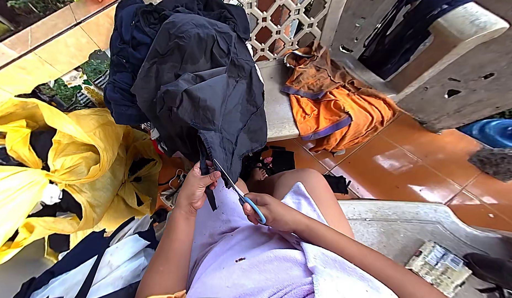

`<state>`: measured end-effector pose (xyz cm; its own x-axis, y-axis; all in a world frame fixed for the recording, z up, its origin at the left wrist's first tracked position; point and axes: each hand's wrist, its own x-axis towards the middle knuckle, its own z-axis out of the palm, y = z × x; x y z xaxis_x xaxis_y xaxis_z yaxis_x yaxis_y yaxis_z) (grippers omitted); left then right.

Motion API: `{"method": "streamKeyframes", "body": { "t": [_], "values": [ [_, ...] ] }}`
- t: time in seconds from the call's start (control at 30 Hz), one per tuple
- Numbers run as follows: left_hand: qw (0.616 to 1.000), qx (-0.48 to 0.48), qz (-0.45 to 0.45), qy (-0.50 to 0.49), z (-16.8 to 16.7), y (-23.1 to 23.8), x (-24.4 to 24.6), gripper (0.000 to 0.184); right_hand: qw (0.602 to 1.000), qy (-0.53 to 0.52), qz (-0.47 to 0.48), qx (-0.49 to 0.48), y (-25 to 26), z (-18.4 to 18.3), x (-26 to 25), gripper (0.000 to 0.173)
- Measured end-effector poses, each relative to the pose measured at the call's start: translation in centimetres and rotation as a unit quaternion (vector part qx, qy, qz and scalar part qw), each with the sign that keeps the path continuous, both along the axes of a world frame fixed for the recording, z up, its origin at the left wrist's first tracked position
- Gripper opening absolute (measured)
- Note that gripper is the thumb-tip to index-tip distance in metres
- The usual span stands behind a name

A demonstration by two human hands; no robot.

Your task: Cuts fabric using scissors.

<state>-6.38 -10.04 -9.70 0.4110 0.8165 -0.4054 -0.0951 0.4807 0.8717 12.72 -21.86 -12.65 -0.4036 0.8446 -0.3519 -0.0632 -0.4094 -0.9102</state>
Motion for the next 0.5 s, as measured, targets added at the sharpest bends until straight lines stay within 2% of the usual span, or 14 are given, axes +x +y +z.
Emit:
{"method": "streamKeyframes", "body": {
  "t": [0.17,0.5],
  "values": [
    [1.000,-0.005,0.010,-0.011,-0.49,0.09,-0.18,0.023,0.999,0.029,-0.009,-0.020,-0.10,-0.14,-0.01,0.025],
    [0.999,-0.009,-0.015,-0.029,-0.65,0.19,-0.64,0.024,0.998,0.055,-0.006,-0.025,0.73,0.17,-0.46,0.023]
  ]
}}
